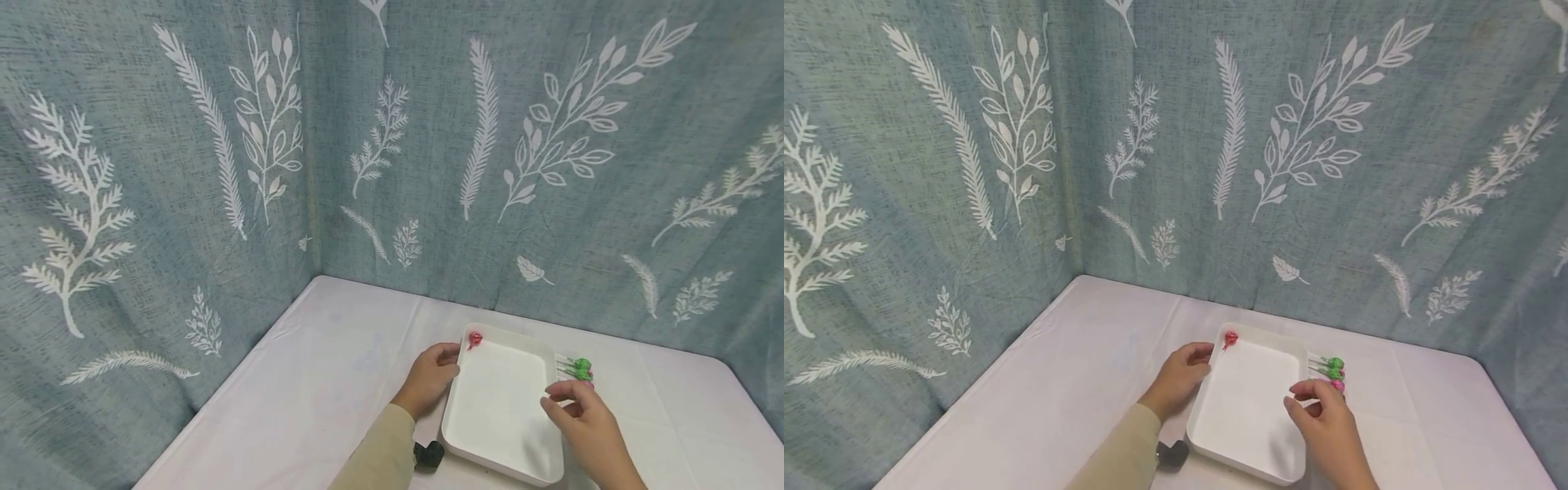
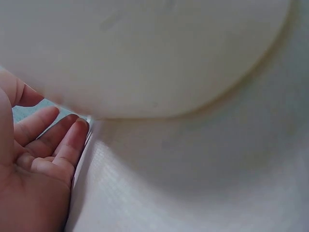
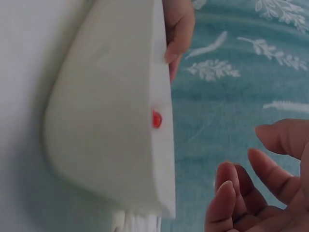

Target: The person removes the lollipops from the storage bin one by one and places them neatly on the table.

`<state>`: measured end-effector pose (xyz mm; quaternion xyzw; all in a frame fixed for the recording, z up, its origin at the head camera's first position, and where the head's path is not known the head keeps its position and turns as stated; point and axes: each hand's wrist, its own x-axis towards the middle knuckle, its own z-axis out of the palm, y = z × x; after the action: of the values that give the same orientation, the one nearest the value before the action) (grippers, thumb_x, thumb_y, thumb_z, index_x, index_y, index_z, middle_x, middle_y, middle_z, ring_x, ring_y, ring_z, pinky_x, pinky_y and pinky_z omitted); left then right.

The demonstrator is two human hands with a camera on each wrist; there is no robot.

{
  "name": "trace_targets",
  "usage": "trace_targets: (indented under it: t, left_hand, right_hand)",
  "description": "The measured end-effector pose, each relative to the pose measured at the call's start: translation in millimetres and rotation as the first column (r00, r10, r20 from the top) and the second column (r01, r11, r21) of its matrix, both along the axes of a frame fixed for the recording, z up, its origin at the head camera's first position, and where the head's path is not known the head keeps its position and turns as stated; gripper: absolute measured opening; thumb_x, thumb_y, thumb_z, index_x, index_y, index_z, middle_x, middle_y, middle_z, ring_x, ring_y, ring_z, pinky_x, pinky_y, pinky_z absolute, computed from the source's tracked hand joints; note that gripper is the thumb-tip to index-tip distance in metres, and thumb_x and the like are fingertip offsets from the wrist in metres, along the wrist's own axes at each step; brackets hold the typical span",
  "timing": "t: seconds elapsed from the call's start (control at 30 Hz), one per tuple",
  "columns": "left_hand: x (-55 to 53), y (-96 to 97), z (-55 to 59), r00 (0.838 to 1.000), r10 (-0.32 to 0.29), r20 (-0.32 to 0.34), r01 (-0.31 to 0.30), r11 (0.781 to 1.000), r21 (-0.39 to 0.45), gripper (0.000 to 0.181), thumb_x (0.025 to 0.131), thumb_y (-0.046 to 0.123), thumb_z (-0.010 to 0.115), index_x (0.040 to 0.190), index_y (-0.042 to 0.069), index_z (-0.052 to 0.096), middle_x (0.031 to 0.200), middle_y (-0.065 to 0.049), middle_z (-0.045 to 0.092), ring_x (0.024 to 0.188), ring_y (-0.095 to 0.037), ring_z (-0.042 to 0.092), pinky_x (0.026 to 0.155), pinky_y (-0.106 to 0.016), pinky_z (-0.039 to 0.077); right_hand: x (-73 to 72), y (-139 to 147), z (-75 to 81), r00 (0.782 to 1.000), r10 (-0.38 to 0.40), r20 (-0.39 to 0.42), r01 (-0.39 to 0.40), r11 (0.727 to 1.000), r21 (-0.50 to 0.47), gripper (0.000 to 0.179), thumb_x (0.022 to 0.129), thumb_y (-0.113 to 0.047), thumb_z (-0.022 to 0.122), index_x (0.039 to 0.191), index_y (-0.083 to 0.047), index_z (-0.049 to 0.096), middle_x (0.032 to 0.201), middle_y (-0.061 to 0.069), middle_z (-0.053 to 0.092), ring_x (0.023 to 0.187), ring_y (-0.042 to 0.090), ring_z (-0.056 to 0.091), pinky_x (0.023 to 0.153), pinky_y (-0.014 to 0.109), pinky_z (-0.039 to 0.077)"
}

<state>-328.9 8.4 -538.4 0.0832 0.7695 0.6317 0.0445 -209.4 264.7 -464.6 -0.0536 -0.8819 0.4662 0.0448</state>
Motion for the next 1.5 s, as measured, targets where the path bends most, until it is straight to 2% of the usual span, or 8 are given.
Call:
trace_targets:
  t: [0.4, 0.7, 0.9, 1.07, 1.27, 1.4, 1.5]
  left_hand:
    - [-0.9, 0.1, 0.7, 1.000, 0.007, -0.008, -0.007, 1.000, -0.001, 0.047, 0.097, 0.014, 0.065, 0.143, 0.012, 0.069, 0.134, -0.001, 0.072, 0.126, -0.023, 0.067, 0.110, -0.049, 0.053]
    - [2.2, 0.9, 2.4, 1.000, 0.003, -0.007, -0.003, 1.000, 0.010, 0.046, 0.098, 0.014, 0.066, 0.143, 0.011, 0.069, 0.136, -0.002, 0.072, 0.126, -0.025, 0.067, 0.110, -0.050, 0.054]
    - [3.6, 0.1, 4.5, 1.000, 0.008, -0.002, -0.008, 1.000, 0.009, 0.044, 0.098, 0.014, 0.066, 0.143, 0.011, 0.069, 0.135, -0.002, 0.072, 0.126, -0.024, 0.067, 0.109, -0.049, 0.055]
    - [3.1, 0.1, 3.6, 1.000, -0.003, 0.004, 0.003, 1.000, 0.025, 0.044, 0.099, 0.013, 0.067, 0.142, 0.011, 0.069, 0.134, -0.001, 0.072, 0.125, -0.023, 0.068, 0.107, -0.047, 0.056]
    - [1.3, 0.8, 3.4, 1.000, -0.011, -0.009, 0.011, 1.000, 0.020, 0.043, 0.100, 0.013, 0.068, 0.143, 0.010, 0.069, 0.134, -0.002, 0.072, 0.125, -0.023, 0.068, 0.108, -0.047, 0.056]
    - [0.7, 0.8, 4.0, 1.000, -0.014, -0.007, 0.014, 1.000, 0.025, 0.043, 0.100, 0.012, 0.068, 0.143, 0.009, 0.069, 0.134, -0.003, 0.072, 0.125, -0.024, 0.068, 0.108, -0.047, 0.055]
    - [0.2, -0.9, 4.7, 1.000, -0.015, -0.005, 0.015, 1.000, 0.018, 0.043, 0.100, 0.012, 0.068, 0.143, 0.009, 0.069, 0.135, -0.003, 0.072, 0.125, -0.023, 0.068, 0.108, -0.046, 0.055]
  right_hand:
    - [-27.7, -31, 16.3, 0.992, 0.123, -0.042, -0.122, 0.992, 0.035, 0.034, 0.105, -0.024, 0.075, 0.128, -0.001, 0.067, 0.130, 0.015, 0.067, 0.091, 0.021, 0.063, 0.071, 0.035, 0.055]
    - [-53.9, -46, 25.5, 0.982, 0.178, -0.061, -0.174, 0.982, 0.074, 0.036, 0.106, -0.025, 0.072, 0.133, -0.001, 0.068, 0.134, 0.018, 0.065, 0.100, 0.025, 0.065, 0.076, 0.039, 0.058]
    - [-75.7, -56, 13.9, 0.980, 0.194, -0.047, -0.194, 0.981, 0.020, 0.040, 0.106, -0.018, 0.070, 0.138, 0.003, 0.064, 0.137, 0.022, 0.064, 0.106, 0.031, 0.065, 0.082, 0.041, 0.062]
    - [-94.5, -62, 1.3, 0.983, 0.181, -0.010, -0.181, 0.983, -0.023, 0.042, 0.105, -0.015, 0.067, 0.141, 0.005, 0.062, 0.141, 0.026, 0.061, 0.111, 0.034, 0.064, 0.086, 0.044, 0.063]
    - [-111.9, -67, -10.1, 0.984, 0.177, 0.030, -0.175, 0.983, -0.060, 0.046, 0.105, -0.014, 0.065, 0.147, 0.003, 0.058, 0.156, 0.029, 0.049, 0.119, 0.038, 0.064, 0.093, 0.049, 0.062]
    - [-121.1, -72, -25.5, 0.981, 0.189, 0.041, -0.182, 0.975, -0.129, 0.051, 0.105, -0.011, 0.063, 0.154, 0.000, 0.052, 0.161, 0.027, 0.040, 0.111, 0.035, 0.065, 0.084, 0.041, 0.061]
    - [-124.4, -74, -35.7, 0.979, 0.196, 0.053, -0.184, 0.967, -0.176, 0.055, 0.105, -0.009, 0.061, 0.159, -0.004, 0.047, 0.160, 0.025, 0.041, 0.107, 0.032, 0.064, 0.079, 0.035, 0.058]
